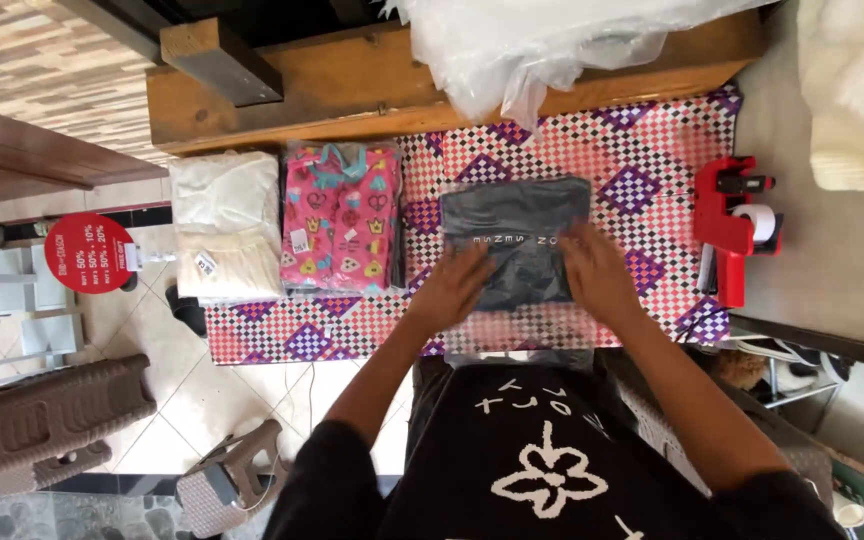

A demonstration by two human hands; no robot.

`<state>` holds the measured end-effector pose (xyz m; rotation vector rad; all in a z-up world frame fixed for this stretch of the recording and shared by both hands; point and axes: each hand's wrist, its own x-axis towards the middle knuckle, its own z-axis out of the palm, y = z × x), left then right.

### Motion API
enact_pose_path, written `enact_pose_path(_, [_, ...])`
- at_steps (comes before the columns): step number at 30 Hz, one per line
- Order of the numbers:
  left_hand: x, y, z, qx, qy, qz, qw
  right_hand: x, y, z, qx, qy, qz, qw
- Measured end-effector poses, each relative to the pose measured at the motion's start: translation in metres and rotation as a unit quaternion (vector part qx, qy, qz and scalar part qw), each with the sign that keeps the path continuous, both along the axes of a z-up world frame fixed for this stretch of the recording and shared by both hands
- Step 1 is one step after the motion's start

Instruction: Folding clothing items and placing them into plastic pouches, then sealing them with tape.

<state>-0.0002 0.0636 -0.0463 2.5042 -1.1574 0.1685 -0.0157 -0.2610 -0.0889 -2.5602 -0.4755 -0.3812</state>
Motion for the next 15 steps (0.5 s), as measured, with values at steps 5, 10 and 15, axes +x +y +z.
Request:
enact_pose_path(5, [-0.051,0.050,-0.006,-0.026,0.106,-0.068,0.992,-0.081,-0.019,0.031,-0.050,0.062,0.146,0.986])
enact_pose_path(10, [-0.060,0.065,0.010,-0.002,0.145,-0.081,0.986,-0.091,-0.024,0.050,-0.106,0.039,0.182,0.977])
enact_pose_path(15, [-0.068,0.075,-0.002,0.026,0.099,-0.118,0.988,-0.105,-0.037,0.048,-0.113,0.119,0.222,0.961])
